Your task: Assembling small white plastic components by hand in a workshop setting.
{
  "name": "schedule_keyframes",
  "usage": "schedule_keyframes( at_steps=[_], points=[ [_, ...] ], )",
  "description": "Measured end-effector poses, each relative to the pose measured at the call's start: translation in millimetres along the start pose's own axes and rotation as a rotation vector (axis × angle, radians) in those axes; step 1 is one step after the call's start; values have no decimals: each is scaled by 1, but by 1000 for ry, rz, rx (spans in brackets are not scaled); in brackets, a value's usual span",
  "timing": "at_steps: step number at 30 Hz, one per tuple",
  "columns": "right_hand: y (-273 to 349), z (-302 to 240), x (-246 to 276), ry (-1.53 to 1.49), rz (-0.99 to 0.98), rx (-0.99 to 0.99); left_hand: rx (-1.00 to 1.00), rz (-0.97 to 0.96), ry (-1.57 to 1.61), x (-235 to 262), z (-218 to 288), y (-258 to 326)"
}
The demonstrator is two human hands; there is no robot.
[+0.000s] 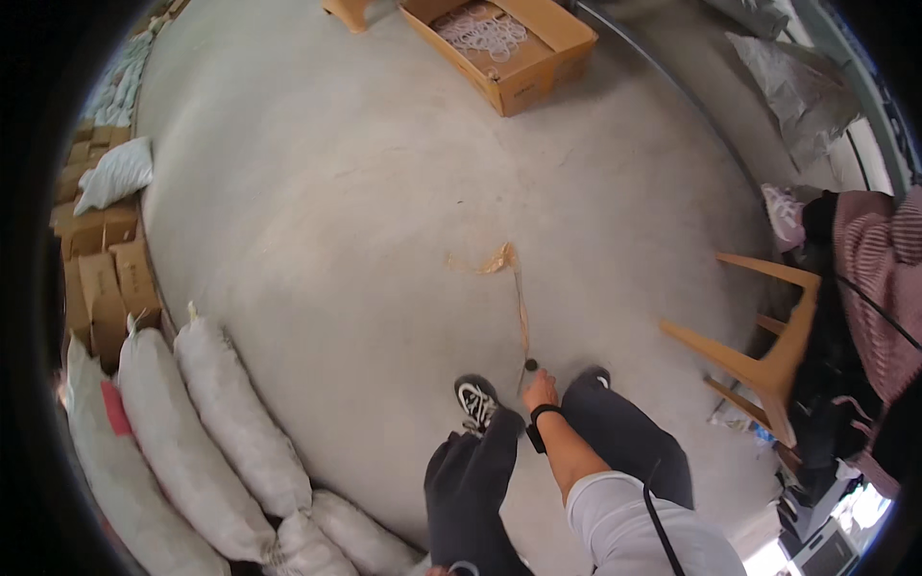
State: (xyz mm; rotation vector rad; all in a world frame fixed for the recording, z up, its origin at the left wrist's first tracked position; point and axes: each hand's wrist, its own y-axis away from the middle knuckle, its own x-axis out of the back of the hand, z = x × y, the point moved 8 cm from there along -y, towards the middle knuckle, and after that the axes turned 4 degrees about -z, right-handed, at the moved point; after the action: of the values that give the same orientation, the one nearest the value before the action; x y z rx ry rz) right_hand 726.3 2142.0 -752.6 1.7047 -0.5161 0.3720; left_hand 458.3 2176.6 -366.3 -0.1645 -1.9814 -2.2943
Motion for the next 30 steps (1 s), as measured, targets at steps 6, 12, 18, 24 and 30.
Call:
schedule_keyframes(
  at_steps=[6, 12, 18, 24, 30],
  points=[
    [-94, 7, -54, -92, 27, -114, 1, 154, -64, 11, 45, -74],
    [-102, 6, -31, -62, 102, -106, 106, 185, -93, -11, 76, -64],
    [-19, -22, 64, -315, 128, 41, 143, 79, -108, -48, 107, 13],
    [129, -107, 208, -959, -205, -151, 151, -113, -234, -87, 88, 55],
    [220, -165, 427, -1473, -102, 60, -439, -524, -712, -229, 236, 160]
  ],
)
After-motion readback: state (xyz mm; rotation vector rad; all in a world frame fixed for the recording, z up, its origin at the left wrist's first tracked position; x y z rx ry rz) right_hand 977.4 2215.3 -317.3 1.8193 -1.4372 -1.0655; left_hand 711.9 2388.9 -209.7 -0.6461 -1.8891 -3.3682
